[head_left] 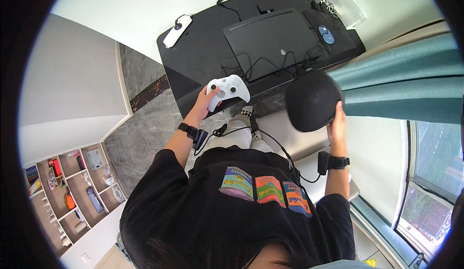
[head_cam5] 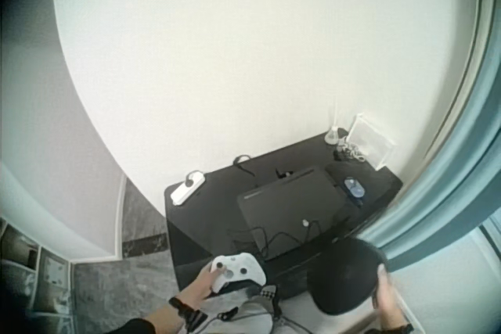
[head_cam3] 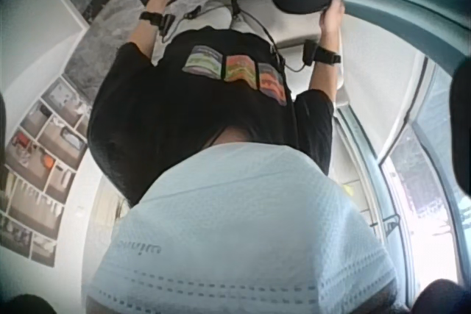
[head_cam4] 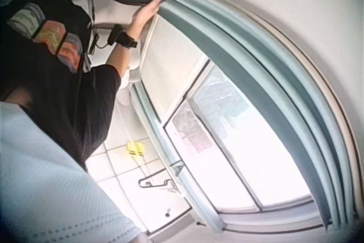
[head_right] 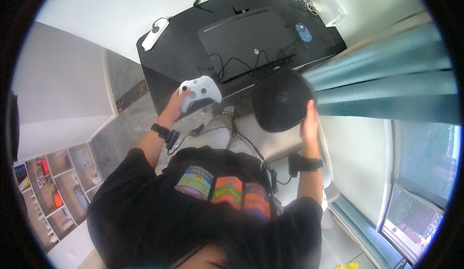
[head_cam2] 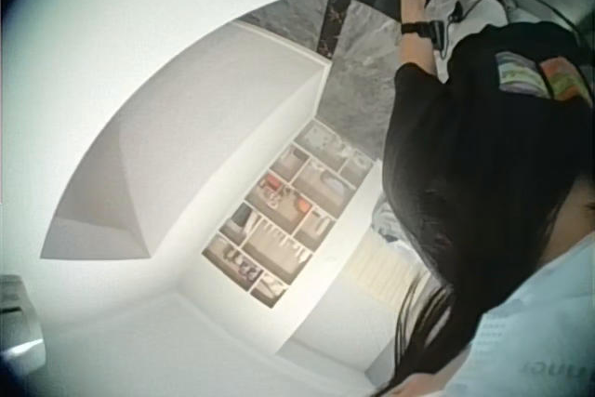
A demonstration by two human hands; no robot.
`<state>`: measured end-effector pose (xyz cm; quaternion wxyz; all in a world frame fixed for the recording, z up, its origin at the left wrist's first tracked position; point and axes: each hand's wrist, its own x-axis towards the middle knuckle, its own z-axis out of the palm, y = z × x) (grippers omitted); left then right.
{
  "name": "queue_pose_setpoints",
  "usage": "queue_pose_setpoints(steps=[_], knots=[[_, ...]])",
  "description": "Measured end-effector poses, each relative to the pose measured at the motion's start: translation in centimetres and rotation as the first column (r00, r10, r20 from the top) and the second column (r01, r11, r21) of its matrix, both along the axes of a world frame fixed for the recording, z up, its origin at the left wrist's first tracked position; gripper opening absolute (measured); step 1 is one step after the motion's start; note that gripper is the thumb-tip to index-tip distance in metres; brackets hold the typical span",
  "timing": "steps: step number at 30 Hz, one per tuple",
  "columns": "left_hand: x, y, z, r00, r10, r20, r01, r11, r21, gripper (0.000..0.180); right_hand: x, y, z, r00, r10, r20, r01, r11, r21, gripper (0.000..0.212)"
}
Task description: The person spreads and smooths a gray blanket over a bed, then walks to a desk to pack a white game controller and a cable into a black carrying case, which is placed on a shelf.
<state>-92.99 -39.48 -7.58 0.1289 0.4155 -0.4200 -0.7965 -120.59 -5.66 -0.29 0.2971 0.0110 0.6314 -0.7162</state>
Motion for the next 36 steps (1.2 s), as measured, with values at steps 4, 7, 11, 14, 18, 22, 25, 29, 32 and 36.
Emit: queue_pose_setpoints(steps=[4, 7, 11, 14, 18, 22, 25, 29, 32, 36], knots=[[3.7, 2.6, 0.8, 0.999, -0.041, 0.024, 0.042, 0.998, -0.055, 0.042, 3.9, -1.3, 0.0, 0.983, 0.185, 0.005, -0.180, 0.953, 0.242, 0.054], [6.1, 3.6, 1.1, 0.992, -0.073, 0.099, 0.089, 0.982, -0.169, 0.045, 5.7, -3.6, 0.8, 0.949, 0.308, -0.069, -0.290, 0.937, 0.193, 0.053], [8.5, 3.0, 0.7, 0.994, -0.079, 0.071, 0.092, 0.976, -0.197, 0.043, 8.1, -7.2, 2.0, 0.946, 0.311, -0.086, -0.302, 0.948, 0.102, 0.055], [9.3, 1.2, -0.3, 1.000, -0.014, 0.002, 0.014, 0.986, -0.168, 0.043, 9.8, -10.1, 3.0, 0.926, 0.353, -0.135, -0.334, 0.932, 0.143, 0.055], [9.6, -2.8, -2.0, 0.998, -0.064, -0.021, 0.061, 0.994, -0.087, 0.047, 12.1, -14.1, 4.7, 0.896, 0.403, -0.185, -0.362, 0.906, 0.221, 0.055], [9.4, -5.0, -3.4, 0.981, -0.161, 0.104, 0.172, 0.979, -0.108, 0.053, 15.1, -19.2, 5.8, 0.905, 0.378, -0.197, -0.331, 0.914, 0.233, 0.053], [10.1, -5.7, -3.8, 0.923, -0.296, 0.246, 0.370, 0.860, -0.352, 0.079, 16.8, -22.4, 6.7, 0.907, 0.415, -0.079, -0.381, 0.884, 0.270, 0.052], [11.3, -5.8, -3.4, 0.852, -0.339, 0.400, 0.522, 0.619, -0.587, 0.077, 19.4, -27.6, 5.9, 0.934, 0.357, -0.017, -0.353, 0.928, 0.116, 0.053], [12.0, -6.1, -2.9, 0.776, -0.347, 0.527, 0.631, 0.444, -0.636, 0.074, 20.9, -30.4, 5.3, 0.922, 0.386, 0.001, -0.383, 0.914, 0.130, 0.053], [13.0, -7.3, -2.0, 0.756, -0.328, 0.567, 0.653, 0.306, -0.693, 0.068, 22.3, -31.5, 5.4, 0.929, 0.358, -0.095, -0.341, 0.926, 0.160, 0.055]])
